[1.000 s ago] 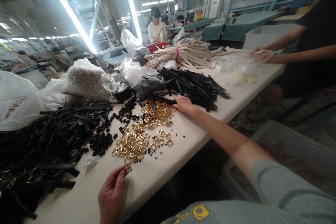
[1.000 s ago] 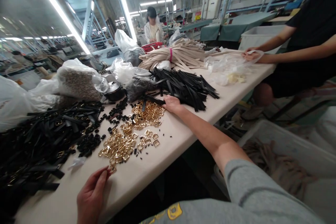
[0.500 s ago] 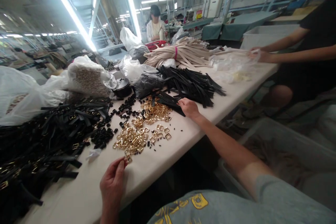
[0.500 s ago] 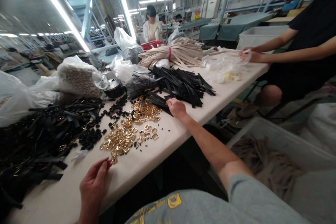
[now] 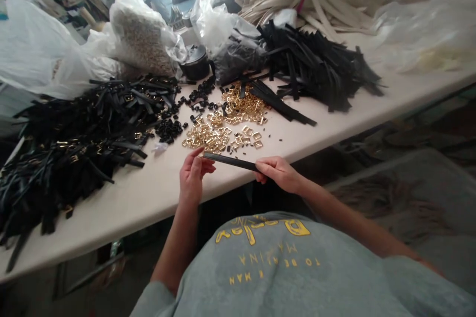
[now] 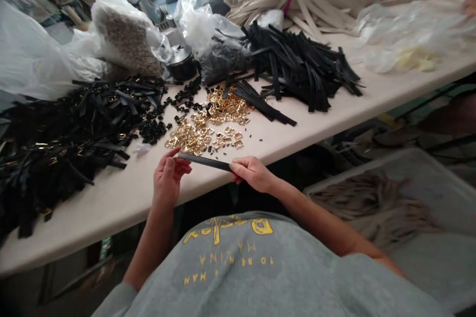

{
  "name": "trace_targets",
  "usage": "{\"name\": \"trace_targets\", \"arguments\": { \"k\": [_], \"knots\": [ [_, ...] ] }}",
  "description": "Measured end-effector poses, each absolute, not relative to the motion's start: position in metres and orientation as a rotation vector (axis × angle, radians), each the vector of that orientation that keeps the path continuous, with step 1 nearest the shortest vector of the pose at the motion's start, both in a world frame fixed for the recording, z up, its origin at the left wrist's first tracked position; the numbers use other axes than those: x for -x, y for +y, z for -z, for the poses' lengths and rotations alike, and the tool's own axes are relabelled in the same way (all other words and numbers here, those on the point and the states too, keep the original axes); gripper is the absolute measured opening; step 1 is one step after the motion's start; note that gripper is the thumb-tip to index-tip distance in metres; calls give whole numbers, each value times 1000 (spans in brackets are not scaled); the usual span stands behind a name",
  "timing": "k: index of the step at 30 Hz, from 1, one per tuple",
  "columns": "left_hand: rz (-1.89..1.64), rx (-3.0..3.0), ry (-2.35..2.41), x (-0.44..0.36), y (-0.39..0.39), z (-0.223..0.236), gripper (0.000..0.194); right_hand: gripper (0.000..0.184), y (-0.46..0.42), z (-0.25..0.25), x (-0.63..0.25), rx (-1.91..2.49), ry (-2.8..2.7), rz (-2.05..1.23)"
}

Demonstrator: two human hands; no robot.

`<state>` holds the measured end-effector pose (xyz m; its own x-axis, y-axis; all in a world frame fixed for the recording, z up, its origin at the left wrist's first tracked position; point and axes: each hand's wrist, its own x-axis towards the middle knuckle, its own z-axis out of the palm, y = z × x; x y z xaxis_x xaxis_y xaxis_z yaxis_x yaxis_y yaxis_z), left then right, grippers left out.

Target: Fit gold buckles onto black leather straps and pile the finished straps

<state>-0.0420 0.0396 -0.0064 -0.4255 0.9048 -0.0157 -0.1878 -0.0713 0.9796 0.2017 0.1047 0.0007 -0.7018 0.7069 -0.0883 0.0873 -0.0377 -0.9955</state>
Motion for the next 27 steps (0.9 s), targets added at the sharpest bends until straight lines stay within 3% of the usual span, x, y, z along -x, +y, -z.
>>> {"name": "trace_targets", "arguments": {
  "k": [7,12,14,18,27],
  "knots": [
    [-1548,-859,1436,41,37,3,26,45,95,4,-202,796,-2010,-1711],
    [-1474,-905,1476,31,35,4,30,18,92,-2,-193,951,-2436,-1076],
    [-1439,-904,1476,25,36,5,32,21,89,-6,-187,964,-2465,-942],
    [-1382,-912,1458,14,37,6,34,25,85,-8,-172,944,-2364,-915],
    [-1396,-863,1337,9,31,12,31,15,87,2,-171,904,-2203,-845]
  ]
}}
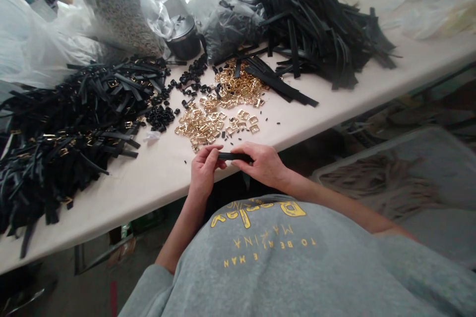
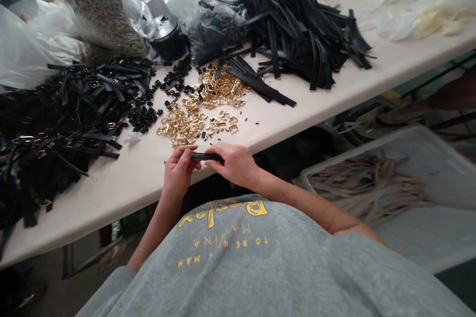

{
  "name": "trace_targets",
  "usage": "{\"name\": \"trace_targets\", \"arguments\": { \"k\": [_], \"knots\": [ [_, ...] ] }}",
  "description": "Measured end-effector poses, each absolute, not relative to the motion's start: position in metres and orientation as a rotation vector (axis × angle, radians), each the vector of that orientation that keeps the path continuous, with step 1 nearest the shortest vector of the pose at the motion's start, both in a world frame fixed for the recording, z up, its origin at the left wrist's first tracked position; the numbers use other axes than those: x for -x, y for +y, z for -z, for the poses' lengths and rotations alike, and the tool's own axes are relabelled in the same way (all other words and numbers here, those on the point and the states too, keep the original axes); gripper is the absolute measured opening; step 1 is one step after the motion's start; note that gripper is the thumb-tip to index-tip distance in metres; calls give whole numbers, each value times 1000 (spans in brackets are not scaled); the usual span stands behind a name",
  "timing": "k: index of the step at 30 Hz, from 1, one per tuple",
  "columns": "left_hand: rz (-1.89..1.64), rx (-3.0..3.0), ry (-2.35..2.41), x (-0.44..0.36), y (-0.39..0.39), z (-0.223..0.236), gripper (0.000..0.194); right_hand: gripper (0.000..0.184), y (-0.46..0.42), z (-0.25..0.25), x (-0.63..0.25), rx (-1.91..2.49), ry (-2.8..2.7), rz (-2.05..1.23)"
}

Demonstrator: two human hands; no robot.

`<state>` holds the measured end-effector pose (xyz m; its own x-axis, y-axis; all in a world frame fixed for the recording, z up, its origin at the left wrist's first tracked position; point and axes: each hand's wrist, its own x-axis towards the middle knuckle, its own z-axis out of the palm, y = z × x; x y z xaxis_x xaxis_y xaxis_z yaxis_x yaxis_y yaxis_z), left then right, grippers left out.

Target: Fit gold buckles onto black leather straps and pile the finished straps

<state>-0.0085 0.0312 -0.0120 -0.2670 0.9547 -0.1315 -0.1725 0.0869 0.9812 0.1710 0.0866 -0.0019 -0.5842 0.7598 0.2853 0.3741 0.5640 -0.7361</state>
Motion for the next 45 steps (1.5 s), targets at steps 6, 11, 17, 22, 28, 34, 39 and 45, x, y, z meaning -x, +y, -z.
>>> {"name": "trace_targets", "arguments": {
  "k": [6,11,17,22,28,34,39,45],
  "knots": [
    [-1376,-1017,1389,8,24,10,33,15,89,2,-177,888,-2164,-910],
    [-1362,-859,1363,2,26,10,29,14,89,2,-177,880,-2124,-981],
    [-1316,-775,1341,-4,29,8,30,16,85,5,-180,795,-2176,-759],
    [-1376,-744,1376,-4,33,3,29,25,83,9,-182,796,-2202,-637],
    [-1355,-751,1388,-6,31,2,28,20,84,9,-181,798,-2132,-704],
    [-1337,-723,1363,-7,29,4,35,14,88,9,-181,800,-2141,-846],
    [-1287,-892,1357,-5,28,4,31,15,89,11,-182,798,-2162,-859],
    [-1230,-1457,1508,1,30,-2,13,19,89,14,-182,801,-2199,-792]
  ]
}}
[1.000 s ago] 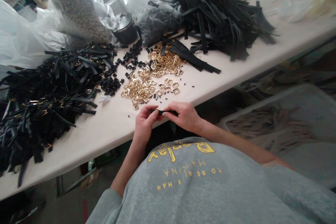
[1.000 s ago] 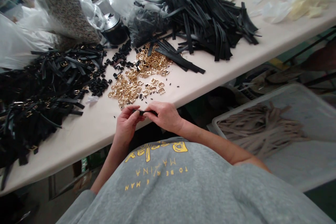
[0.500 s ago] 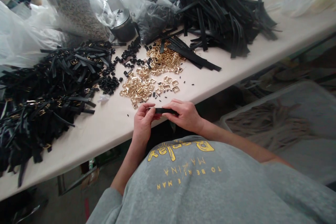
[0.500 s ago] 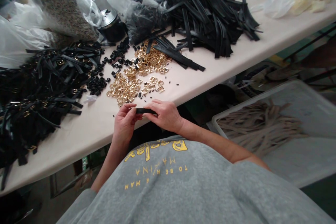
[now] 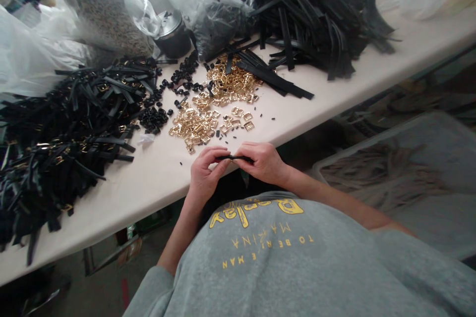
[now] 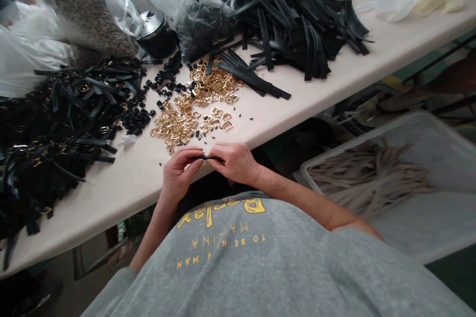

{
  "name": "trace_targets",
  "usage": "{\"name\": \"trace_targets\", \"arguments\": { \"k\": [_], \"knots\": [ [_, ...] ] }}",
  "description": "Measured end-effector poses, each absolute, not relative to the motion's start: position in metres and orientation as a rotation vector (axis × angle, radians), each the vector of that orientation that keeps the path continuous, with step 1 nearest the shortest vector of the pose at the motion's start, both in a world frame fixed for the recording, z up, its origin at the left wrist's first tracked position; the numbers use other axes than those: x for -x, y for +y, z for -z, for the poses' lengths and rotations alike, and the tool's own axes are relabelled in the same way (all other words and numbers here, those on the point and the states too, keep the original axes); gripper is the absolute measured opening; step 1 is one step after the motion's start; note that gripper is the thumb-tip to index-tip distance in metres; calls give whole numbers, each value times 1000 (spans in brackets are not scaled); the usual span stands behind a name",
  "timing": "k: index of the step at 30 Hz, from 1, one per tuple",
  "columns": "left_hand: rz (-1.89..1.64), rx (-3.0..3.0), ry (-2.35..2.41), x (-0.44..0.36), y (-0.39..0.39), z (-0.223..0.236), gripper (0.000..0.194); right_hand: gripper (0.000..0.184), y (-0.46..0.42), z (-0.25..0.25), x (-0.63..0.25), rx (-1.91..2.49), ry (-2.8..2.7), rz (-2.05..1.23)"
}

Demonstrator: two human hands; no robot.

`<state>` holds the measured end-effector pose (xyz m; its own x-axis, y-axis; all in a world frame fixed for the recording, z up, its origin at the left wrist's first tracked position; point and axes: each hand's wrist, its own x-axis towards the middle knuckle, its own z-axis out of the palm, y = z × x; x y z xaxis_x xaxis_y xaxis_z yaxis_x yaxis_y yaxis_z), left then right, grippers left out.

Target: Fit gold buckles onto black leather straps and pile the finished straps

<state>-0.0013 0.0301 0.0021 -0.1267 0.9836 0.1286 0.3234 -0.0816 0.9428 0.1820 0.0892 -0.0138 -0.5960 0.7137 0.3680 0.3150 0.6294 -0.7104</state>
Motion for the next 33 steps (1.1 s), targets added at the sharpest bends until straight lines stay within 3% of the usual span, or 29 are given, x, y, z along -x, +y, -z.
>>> {"name": "trace_targets", "arguments": {
  "k": [7,12,19,33],
  "knots": [
    [-1264,-1786,1576,1,29,-7,1,16,90,13,-182,822,-2201,-795],
    [-1583,-1560,1595,11,23,-7,24,17,93,12,-184,829,-2153,-807],
    [-1191,-1203,1626,17,31,-3,30,15,89,13,-182,809,-2209,-753],
    [-1179,-1031,1470,-7,34,2,32,18,88,9,-176,691,-2166,-469]
  ]
}}
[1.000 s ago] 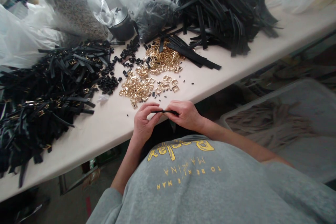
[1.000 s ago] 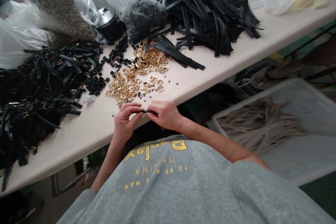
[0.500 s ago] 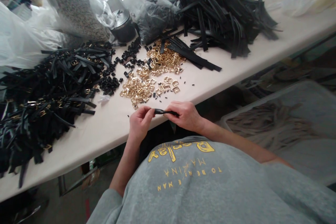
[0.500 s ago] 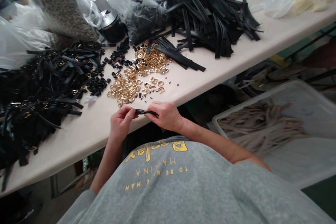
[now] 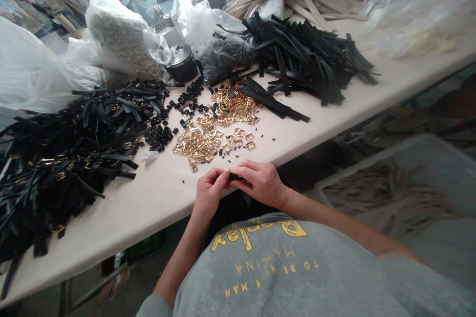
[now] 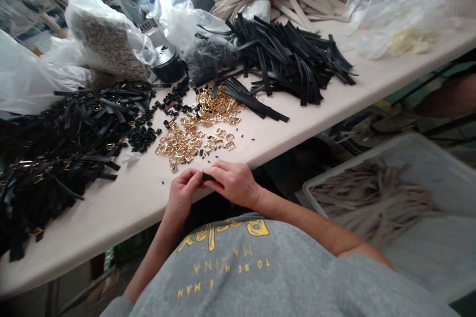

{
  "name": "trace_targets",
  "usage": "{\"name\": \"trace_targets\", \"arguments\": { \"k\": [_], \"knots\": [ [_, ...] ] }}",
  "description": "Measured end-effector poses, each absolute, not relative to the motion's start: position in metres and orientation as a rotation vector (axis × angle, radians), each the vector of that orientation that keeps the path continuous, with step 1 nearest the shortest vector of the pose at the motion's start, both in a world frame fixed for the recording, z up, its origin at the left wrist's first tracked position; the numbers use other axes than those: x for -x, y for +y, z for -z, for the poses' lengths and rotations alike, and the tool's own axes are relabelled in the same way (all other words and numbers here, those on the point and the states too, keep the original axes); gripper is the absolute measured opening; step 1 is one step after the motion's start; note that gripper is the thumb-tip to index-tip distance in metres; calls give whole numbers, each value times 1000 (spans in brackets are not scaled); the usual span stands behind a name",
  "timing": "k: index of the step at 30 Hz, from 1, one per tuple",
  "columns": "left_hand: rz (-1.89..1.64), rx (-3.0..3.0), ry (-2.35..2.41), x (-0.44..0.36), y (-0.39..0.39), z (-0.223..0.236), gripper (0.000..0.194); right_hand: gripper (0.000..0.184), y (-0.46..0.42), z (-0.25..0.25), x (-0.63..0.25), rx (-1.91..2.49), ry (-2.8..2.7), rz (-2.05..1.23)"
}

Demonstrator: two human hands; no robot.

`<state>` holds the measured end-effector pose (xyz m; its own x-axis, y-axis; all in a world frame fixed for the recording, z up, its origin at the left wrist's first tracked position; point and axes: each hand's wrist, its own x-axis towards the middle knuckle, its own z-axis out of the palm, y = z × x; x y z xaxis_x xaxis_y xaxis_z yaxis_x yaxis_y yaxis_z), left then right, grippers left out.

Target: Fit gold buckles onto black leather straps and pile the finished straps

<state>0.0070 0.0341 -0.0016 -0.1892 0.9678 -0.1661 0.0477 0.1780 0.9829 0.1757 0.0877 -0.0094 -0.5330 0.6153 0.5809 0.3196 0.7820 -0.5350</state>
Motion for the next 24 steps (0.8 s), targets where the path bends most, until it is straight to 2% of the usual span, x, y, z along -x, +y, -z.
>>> {"name": "trace_targets", "arguments": {
  "k": [6,16,20,24],
  "knots": [
    [-1182,-1047,1458,-9,32,-1,29,12,90,13,-175,713,-2109,-666],
    [-1196,-1184,1522,-1,35,-3,29,17,101,11,-182,724,-2182,-566],
    [-1357,-1207,1375,6,34,-33,34,14,121,10,-190,790,-2131,-541],
    [-1385,-1332,1045,12,22,-73,54,10,140,18,-192,851,-2067,-516]
  ]
}}
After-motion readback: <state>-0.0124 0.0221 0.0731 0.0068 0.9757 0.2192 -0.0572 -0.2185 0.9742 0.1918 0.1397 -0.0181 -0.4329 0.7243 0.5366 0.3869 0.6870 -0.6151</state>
